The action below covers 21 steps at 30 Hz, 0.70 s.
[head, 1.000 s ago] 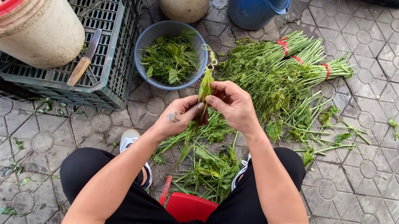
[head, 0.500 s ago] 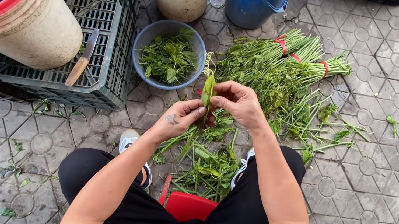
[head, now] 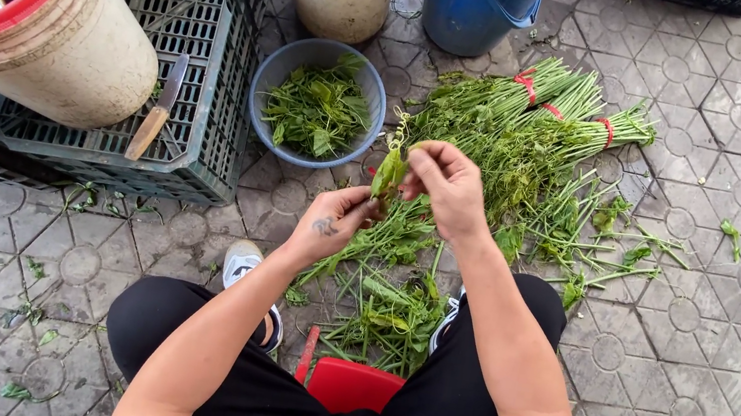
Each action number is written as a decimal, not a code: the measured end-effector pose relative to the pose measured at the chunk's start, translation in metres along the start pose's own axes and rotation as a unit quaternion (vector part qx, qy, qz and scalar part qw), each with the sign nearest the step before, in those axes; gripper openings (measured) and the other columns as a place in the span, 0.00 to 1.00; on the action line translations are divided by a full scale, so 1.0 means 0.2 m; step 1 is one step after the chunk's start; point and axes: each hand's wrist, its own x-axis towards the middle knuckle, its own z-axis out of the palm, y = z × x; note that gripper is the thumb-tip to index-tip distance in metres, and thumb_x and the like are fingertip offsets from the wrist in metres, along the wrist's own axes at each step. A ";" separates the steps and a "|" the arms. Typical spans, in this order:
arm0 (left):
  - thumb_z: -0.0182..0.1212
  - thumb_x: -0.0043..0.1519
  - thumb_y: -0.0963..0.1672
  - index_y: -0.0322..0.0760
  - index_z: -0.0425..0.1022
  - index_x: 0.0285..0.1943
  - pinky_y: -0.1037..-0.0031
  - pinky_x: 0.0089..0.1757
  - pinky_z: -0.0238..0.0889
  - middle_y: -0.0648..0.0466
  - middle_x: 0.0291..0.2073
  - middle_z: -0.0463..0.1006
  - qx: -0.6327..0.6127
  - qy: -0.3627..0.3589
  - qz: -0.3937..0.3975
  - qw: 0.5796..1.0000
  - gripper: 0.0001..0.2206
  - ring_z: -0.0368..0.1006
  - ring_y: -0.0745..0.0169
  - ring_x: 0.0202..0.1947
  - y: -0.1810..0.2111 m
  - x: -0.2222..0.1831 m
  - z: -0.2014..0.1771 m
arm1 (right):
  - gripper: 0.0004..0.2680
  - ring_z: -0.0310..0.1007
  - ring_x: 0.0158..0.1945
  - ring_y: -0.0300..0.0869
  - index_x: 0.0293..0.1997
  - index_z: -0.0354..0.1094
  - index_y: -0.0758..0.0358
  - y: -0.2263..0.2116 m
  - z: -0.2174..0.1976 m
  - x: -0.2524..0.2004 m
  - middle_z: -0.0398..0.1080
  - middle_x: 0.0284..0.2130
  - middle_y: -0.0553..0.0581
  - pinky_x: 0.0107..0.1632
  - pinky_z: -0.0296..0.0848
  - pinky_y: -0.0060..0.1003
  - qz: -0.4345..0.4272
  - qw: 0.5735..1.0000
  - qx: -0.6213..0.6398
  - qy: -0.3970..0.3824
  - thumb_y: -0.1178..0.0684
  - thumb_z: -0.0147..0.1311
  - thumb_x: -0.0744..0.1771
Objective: Plucking leaves from vegetable stems and placing them into a bowl
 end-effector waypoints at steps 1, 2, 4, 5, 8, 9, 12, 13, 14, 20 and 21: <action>0.57 0.70 0.43 0.38 0.81 0.56 0.66 0.44 0.76 0.50 0.35 0.85 0.000 0.000 -0.001 1.000 0.10 0.79 0.66 0.40 -0.01 -0.01 -0.01 | 0.03 0.74 0.20 0.42 0.42 0.71 0.72 -0.01 -0.03 0.02 0.72 0.22 0.62 0.25 0.80 0.35 0.000 1.000 0.000 0.000 0.60 0.56 0.69; 0.56 0.71 0.43 0.37 0.80 0.57 0.68 0.44 0.76 0.48 0.40 0.85 -0.037 -0.004 -0.017 0.999 0.11 0.79 0.63 0.42 -0.01 -0.01 -0.02 | 0.02 0.74 0.20 0.41 0.42 0.72 0.68 -0.03 -0.05 0.05 0.72 0.22 0.60 0.25 0.80 0.35 -0.015 0.998 0.022 0.053 0.60 0.56 0.70; 0.54 0.71 0.43 0.36 0.79 0.58 0.70 0.44 0.76 0.47 0.44 0.84 -0.074 -0.009 -0.034 0.997 0.11 0.80 0.60 0.43 -0.01 -0.02 -0.03 | 0.02 0.74 0.20 0.41 0.42 0.72 0.65 -0.10 -0.13 0.10 0.71 0.22 0.58 0.26 0.80 0.34 -0.031 0.993 0.042 0.106 0.60 0.55 0.70; 0.54 0.71 0.43 0.34 0.78 0.58 0.70 0.44 0.77 0.47 0.45 0.84 -0.100 0.004 -0.043 0.994 0.12 0.80 0.60 0.43 0.00 -0.04 -0.05 | 0.01 0.74 0.21 0.39 0.41 0.71 0.62 -0.15 -0.18 0.12 0.71 0.22 0.56 0.27 0.81 0.33 -0.069 0.978 0.088 0.178 0.59 0.55 0.70; 0.52 0.72 0.43 0.31 0.76 0.59 0.70 0.43 0.78 0.46 0.46 0.83 -0.135 0.029 -0.058 0.989 0.12 0.81 0.58 0.44 0.03 -0.06 -0.11 | 0.02 0.74 0.23 0.36 0.41 0.70 0.58 -0.23 -0.40 0.18 0.71 0.25 0.52 0.28 0.81 0.30 -0.127 0.940 0.123 0.290 0.55 0.56 0.70; 0.51 0.72 0.42 0.30 0.75 0.59 0.68 0.44 0.79 0.45 0.47 0.83 -0.145 0.041 -0.061 0.987 0.12 0.82 0.56 0.44 0.05 -0.06 -0.13 | 0.03 0.74 0.25 0.35 0.43 0.69 0.56 -0.24 -0.50 0.21 0.72 0.28 0.50 0.29 0.80 0.28 -0.152 0.925 0.114 0.330 0.53 0.56 0.71; 0.50 0.72 0.43 0.29 0.75 0.59 0.68 0.42 0.80 0.44 0.47 0.83 -0.189 0.063 -0.063 0.978 0.12 0.83 0.54 0.43 0.05 -0.05 -0.18 | 0.03 0.71 0.22 0.33 0.42 0.70 0.55 -0.15 -0.61 0.26 0.70 0.27 0.49 0.25 0.75 0.26 -0.116 0.943 -0.112 0.293 0.53 0.58 0.72; 0.50 0.72 0.43 0.29 0.75 0.59 0.68 0.42 0.80 0.44 0.47 0.83 -0.190 0.066 -0.060 0.978 0.12 0.83 0.54 0.43 0.05 -0.04 -0.18 | 0.03 0.71 0.22 0.33 0.42 0.70 0.55 -0.15 -0.55 0.25 0.70 0.27 0.49 0.25 0.75 0.26 -0.118 0.944 -0.112 0.289 0.53 0.58 0.72; 0.51 0.72 0.43 0.30 0.75 0.59 0.66 0.41 0.80 0.43 0.45 0.84 -0.209 0.063 -0.067 0.973 0.13 0.83 0.52 0.42 0.05 -0.03 -0.19 | 0.04 0.74 0.25 0.36 0.46 0.71 0.58 -0.14 -0.49 0.23 0.72 0.31 0.54 0.25 0.76 0.27 -0.008 0.950 -0.242 0.198 0.52 0.58 0.71; 0.51 0.72 0.43 0.31 0.76 0.57 0.61 0.40 0.81 0.43 0.41 0.84 -0.263 0.042 -0.078 0.961 0.12 0.84 0.51 0.40 0.14 -0.03 -0.18 | 0.13 0.79 0.30 0.40 0.58 0.67 0.67 0.07 -0.06 0.39 0.75 0.44 0.67 0.27 0.77 0.30 0.103 0.925 -0.364 -0.035 0.54 0.59 0.68; 0.51 0.72 0.44 0.31 0.76 0.57 0.61 0.40 0.81 0.43 0.40 0.84 -0.267 0.040 -0.083 0.959 0.12 0.84 0.51 0.39 0.14 -0.04 -0.18 | 0.18 0.80 0.32 0.41 0.67 0.59 0.71 0.13 -0.01 0.42 0.72 0.52 0.72 0.26 0.78 0.26 0.056 0.964 -0.255 -0.050 0.58 0.57 0.69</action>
